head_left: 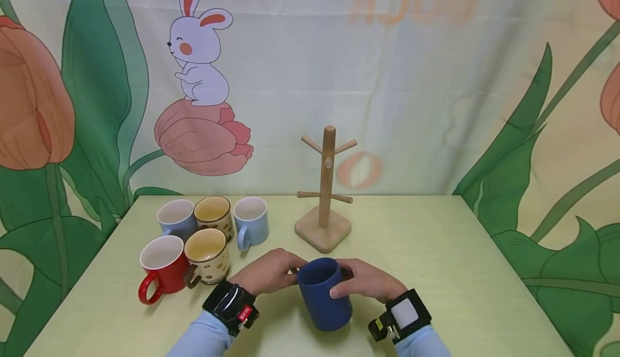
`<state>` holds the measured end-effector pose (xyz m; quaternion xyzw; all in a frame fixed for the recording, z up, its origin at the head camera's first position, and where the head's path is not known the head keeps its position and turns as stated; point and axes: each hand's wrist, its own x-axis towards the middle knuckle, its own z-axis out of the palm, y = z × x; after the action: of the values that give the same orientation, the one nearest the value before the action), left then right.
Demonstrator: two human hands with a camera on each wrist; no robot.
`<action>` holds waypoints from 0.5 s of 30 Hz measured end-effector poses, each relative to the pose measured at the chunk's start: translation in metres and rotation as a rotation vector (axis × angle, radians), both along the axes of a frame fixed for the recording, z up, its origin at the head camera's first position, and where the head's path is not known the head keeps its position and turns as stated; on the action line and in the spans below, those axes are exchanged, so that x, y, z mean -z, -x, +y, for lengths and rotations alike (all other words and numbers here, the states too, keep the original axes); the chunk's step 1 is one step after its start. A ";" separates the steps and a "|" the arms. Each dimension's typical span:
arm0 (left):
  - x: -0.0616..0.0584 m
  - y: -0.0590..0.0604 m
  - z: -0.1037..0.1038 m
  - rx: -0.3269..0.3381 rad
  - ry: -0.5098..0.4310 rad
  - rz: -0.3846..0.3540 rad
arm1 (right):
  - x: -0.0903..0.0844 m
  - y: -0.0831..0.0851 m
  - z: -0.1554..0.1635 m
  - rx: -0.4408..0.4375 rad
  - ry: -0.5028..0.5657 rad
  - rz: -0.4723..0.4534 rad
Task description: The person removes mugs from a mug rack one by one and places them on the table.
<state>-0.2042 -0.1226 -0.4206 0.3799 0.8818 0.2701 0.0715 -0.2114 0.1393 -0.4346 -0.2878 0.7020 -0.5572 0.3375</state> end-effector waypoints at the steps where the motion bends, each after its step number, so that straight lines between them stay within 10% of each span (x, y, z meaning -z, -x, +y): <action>1: 0.000 0.000 -0.001 0.013 -0.004 -0.001 | -0.001 0.000 0.001 0.000 0.004 -0.003; 15: -0.002 -0.005 -0.009 -0.037 -0.091 -0.103 | 0.001 0.007 0.014 0.134 0.017 0.006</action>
<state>-0.1992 -0.1315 -0.4186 0.3522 0.8706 0.3302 0.0944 -0.2186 0.1531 -0.4353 -0.2447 0.7158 -0.5838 0.2948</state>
